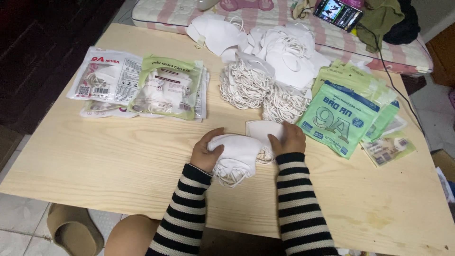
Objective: Stacking and organizing white face masks on a wooden table
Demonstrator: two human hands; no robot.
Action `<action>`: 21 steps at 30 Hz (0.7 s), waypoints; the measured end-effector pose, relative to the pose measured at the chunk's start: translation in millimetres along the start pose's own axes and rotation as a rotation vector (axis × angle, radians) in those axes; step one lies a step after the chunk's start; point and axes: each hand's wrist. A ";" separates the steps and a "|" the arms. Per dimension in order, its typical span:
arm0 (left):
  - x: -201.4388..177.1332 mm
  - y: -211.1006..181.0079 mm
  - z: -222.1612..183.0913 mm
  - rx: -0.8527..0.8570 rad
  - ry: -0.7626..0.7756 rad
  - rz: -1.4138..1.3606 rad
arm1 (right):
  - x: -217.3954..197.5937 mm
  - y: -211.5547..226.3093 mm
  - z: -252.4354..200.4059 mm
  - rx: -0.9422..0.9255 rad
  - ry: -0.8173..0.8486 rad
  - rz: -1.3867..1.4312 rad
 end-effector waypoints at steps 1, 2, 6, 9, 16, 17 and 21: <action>0.8 -0.2 -2.2 0.000 0.004 0.001 | -1.1 -2.7 -1.5 0.003 -0.002 -0.001; 1.6 -0.7 -4.4 0.003 -0.006 -0.002 | -2.4 -5.2 -2.7 -0.055 -0.022 -0.057; 2.1 16.5 1.4 0.032 0.035 0.054 | 13.0 -13.2 0.2 -0.236 -0.214 -0.130; -1.5 39.6 11.4 0.037 0.039 0.103 | 18.5 -17.9 1.4 -0.269 -0.303 0.023; 0.7 41.7 7.7 -0.062 -0.019 0.188 | -25.9 16.2 14.8 0.072 -0.422 0.422; 1.5 45.2 8.4 -0.064 -0.029 0.191 | -27.5 14.4 18.5 0.197 -0.480 0.650; 3.0 43.0 5.6 -0.079 -0.021 0.172 | -16.8 -13.2 21.9 0.621 -0.295 1.244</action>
Point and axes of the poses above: each hand's wrist, its own z-axis towards the middle knuckle, its own x-axis out of the palm, y = z × x, and after that the axes turned 15 degrees about -y, right-handed
